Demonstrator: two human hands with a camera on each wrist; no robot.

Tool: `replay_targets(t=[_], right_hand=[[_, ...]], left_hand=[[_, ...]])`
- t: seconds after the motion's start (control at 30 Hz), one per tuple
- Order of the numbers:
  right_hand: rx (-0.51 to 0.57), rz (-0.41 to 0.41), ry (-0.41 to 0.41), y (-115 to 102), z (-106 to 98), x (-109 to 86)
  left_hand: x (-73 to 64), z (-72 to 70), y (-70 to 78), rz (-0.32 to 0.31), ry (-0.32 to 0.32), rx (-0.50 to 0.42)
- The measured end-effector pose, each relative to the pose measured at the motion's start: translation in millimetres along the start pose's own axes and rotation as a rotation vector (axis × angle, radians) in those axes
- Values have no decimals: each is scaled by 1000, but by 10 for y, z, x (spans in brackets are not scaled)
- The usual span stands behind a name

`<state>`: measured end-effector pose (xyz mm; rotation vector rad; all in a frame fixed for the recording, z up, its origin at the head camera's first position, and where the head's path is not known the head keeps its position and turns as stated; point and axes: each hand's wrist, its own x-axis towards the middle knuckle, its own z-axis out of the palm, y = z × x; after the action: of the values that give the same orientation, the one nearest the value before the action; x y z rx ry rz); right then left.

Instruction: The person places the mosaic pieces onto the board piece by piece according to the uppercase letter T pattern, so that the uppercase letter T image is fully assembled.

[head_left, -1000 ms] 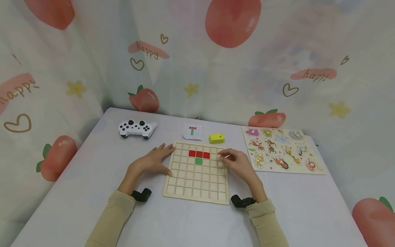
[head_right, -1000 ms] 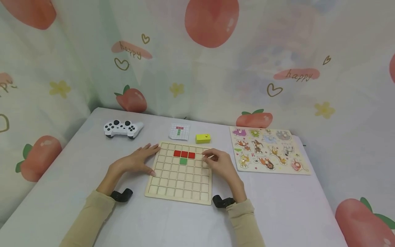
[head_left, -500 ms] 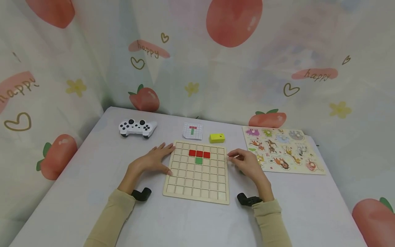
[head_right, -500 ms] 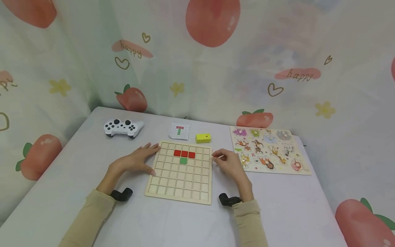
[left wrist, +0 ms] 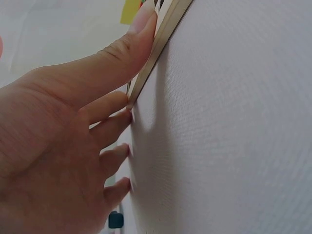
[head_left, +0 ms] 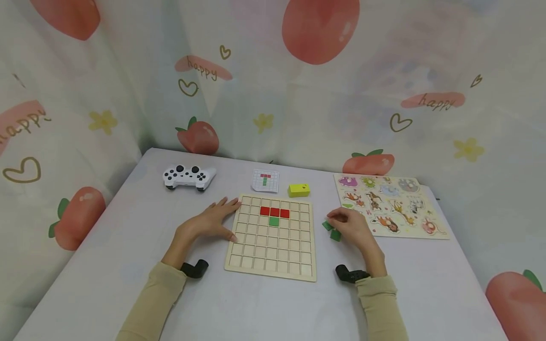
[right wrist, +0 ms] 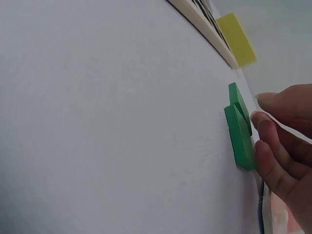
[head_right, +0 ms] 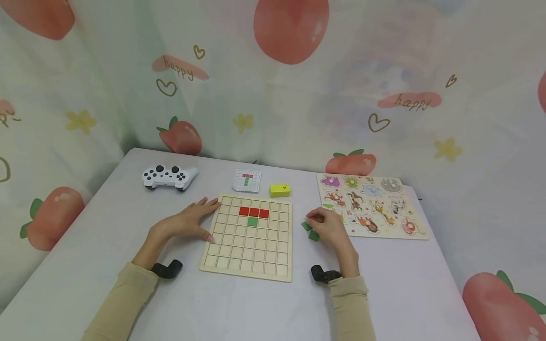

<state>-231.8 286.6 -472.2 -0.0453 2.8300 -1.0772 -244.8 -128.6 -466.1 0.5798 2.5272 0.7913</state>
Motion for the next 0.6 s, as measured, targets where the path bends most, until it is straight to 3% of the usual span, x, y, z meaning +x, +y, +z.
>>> replay_targets(t=[0.6], right_hand=[[-57,30,-40,-13,-21,-21]], left_hand=[[0,2,12,-9,-8,-46]])
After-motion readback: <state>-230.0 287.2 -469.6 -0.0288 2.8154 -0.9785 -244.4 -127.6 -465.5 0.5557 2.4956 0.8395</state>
